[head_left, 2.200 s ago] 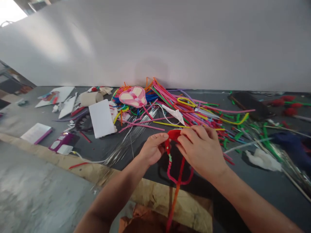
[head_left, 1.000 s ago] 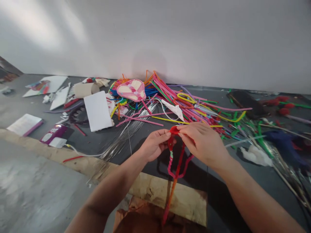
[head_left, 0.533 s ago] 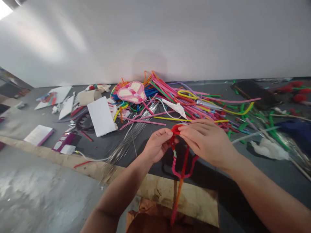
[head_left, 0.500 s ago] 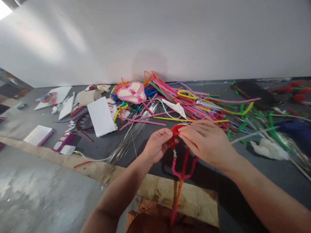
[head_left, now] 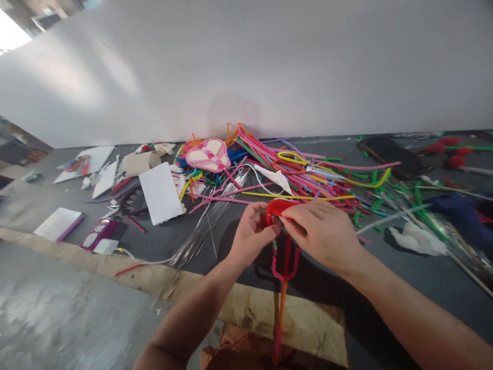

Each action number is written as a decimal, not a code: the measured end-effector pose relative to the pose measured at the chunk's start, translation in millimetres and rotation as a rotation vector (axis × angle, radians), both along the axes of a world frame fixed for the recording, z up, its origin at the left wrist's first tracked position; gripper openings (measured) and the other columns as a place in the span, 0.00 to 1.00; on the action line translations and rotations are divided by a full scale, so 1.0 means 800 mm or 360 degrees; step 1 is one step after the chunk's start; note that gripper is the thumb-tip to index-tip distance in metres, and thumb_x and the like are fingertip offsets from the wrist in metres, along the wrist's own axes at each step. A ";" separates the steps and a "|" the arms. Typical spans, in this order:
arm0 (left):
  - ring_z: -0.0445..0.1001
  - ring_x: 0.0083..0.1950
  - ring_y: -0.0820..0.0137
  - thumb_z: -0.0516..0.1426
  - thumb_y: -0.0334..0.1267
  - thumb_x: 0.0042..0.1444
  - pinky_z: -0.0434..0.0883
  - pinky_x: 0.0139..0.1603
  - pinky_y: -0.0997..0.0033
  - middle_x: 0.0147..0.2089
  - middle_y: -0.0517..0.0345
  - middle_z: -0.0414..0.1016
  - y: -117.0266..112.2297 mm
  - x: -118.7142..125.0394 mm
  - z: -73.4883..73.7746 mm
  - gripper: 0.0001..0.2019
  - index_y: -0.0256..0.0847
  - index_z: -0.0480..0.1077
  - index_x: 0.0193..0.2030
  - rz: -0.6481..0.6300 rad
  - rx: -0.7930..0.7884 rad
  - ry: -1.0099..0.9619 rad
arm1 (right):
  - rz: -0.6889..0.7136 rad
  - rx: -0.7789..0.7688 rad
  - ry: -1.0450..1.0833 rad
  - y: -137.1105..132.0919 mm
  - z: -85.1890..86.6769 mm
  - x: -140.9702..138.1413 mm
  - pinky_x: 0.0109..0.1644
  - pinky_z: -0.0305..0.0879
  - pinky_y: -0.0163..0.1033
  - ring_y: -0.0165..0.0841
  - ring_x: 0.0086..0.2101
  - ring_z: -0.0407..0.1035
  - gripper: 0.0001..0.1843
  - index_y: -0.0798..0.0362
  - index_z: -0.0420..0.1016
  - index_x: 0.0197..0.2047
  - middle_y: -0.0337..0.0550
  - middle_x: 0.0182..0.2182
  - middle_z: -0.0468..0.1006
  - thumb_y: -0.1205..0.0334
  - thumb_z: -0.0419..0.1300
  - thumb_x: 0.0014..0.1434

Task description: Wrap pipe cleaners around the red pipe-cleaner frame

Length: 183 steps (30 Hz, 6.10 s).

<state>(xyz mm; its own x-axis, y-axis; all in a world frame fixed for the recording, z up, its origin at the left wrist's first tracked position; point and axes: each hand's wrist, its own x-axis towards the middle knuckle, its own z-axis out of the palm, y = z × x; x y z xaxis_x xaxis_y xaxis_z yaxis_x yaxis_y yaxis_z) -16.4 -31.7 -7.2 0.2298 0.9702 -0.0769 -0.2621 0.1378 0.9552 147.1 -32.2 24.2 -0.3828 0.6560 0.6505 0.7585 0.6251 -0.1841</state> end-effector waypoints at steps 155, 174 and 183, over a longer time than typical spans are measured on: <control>0.76 0.31 0.68 0.62 0.32 0.43 0.72 0.34 0.73 0.30 0.51 0.78 0.034 -0.028 0.010 0.08 0.33 0.73 0.33 -0.0102 -0.0364 0.0126 | 0.0056 -0.1813 0.2896 -0.038 -0.041 0.073 0.30 0.67 0.31 0.25 0.25 0.68 0.11 0.50 0.74 0.27 0.34 0.23 0.75 0.55 0.70 0.44; 0.66 0.54 0.55 0.62 0.39 0.49 0.34 0.64 0.47 0.41 0.54 0.76 0.033 0.059 0.063 0.09 0.47 0.75 0.38 -0.0780 0.1151 0.1297 | 0.0241 -0.1755 0.2512 -0.044 -0.056 0.057 0.27 0.57 0.32 0.25 0.22 0.60 0.10 0.51 0.75 0.30 0.34 0.21 0.70 0.54 0.67 0.49; 0.67 0.47 0.58 0.59 0.41 0.52 0.39 0.62 0.52 0.35 0.56 0.74 0.047 0.053 0.060 0.05 0.48 0.75 0.36 -0.1018 0.1228 0.1407 | 0.0214 -0.1793 0.2391 -0.045 -0.055 0.055 0.28 0.60 0.32 0.25 0.22 0.62 0.11 0.52 0.72 0.29 0.32 0.20 0.69 0.53 0.65 0.51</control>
<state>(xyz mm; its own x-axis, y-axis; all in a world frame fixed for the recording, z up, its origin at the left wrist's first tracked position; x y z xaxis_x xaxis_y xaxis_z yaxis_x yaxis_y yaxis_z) 26.3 5.9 40.9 0.8151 0.5737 0.0813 0.3885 -0.6452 0.6578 191.2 -67.8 -19.7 -0.0579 0.9764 -0.2078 -0.4400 -0.2118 -0.8727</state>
